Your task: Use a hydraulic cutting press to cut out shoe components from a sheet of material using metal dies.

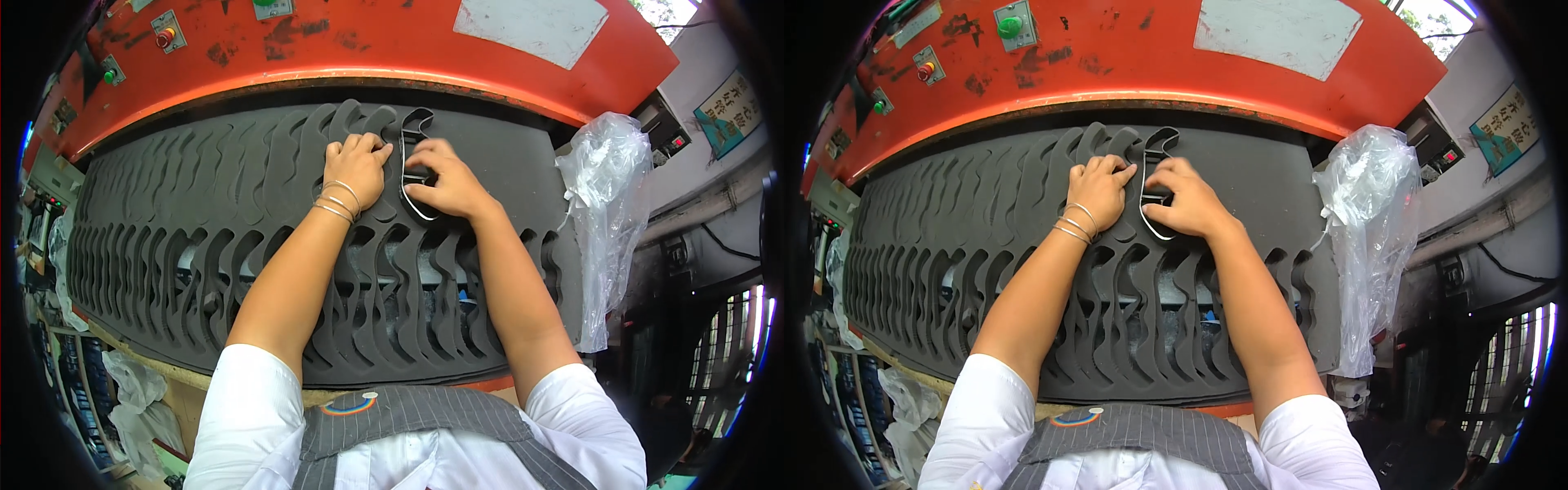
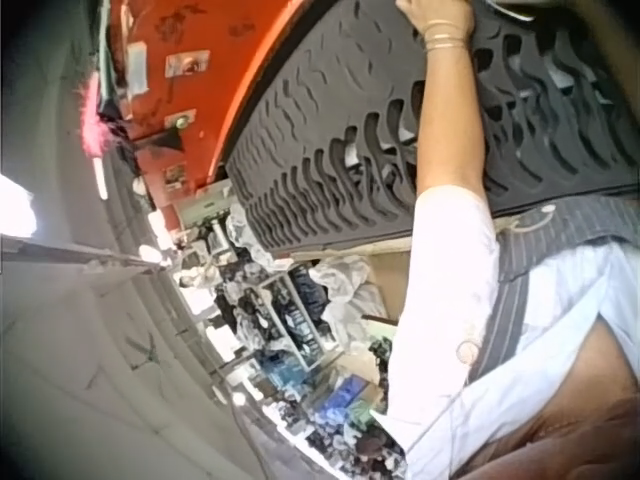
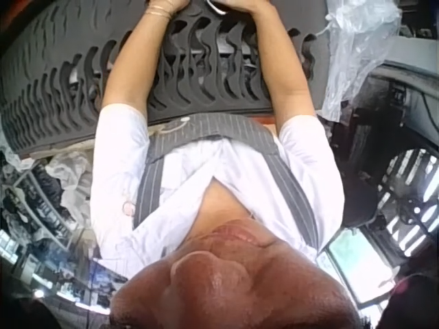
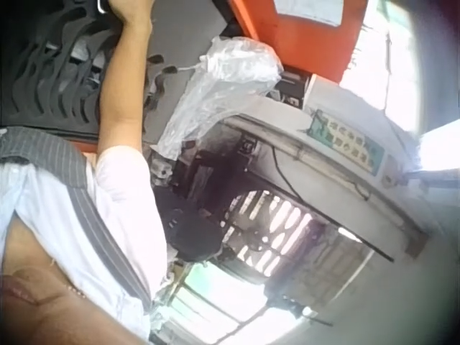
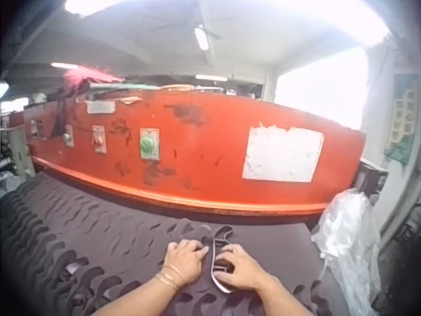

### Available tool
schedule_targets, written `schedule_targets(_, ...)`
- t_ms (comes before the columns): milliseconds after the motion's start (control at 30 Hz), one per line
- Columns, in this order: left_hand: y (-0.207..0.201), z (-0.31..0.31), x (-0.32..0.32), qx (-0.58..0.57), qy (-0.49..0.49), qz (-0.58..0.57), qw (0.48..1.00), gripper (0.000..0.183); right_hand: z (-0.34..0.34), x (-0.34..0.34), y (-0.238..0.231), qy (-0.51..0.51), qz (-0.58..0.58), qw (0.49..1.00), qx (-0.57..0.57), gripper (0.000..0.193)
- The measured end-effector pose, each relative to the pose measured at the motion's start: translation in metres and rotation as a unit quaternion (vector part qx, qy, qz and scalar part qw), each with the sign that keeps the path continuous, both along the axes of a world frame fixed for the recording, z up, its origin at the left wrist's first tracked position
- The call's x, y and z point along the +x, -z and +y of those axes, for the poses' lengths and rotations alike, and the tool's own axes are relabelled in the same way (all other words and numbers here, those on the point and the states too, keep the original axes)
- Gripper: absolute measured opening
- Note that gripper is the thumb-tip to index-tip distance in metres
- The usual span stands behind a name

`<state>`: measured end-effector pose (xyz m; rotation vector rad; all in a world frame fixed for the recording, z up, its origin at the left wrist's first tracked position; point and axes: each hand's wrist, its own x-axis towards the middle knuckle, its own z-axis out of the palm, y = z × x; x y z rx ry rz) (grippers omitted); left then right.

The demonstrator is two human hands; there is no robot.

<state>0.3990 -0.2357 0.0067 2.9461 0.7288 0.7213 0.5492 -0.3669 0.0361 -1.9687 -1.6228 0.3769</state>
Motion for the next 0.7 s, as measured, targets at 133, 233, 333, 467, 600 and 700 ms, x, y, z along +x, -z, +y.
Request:
schedule_targets(133,-0.003,-0.001,-0.005,-0.016,0.003,0.019,1.000,0.038,-0.039,-0.014,0.006,-0.042,-0.065,0.997,-0.001,0.093)
schedule_targets(233,-0.001,0.000,-0.003,-0.043,0.012,0.018,0.999,0.043,-0.031,-0.018,0.011,-0.029,-0.091,0.995,0.002,0.091)
schedule_targets(333,0.000,-0.003,-0.003,-0.048,-0.011,-0.028,0.998,0.054,-0.028,-0.019,0.015,-0.029,-0.095,0.994,0.040,0.082)
schedule_targets(467,0.005,0.000,0.007,0.024,-0.047,-0.026,0.998,0.060,-0.025,-0.022,0.018,-0.016,-0.101,0.993,0.061,0.075)
schedule_targets(600,0.002,0.015,0.012,-0.040,-0.043,0.053,0.997,0.055,-0.014,-0.019,0.019,-0.022,-0.112,0.993,0.035,0.078)
schedule_targets(700,-0.013,0.027,0.010,-0.083,-0.009,0.138,0.987,0.046,-0.013,-0.020,0.021,-0.028,-0.110,0.993,0.013,0.088)
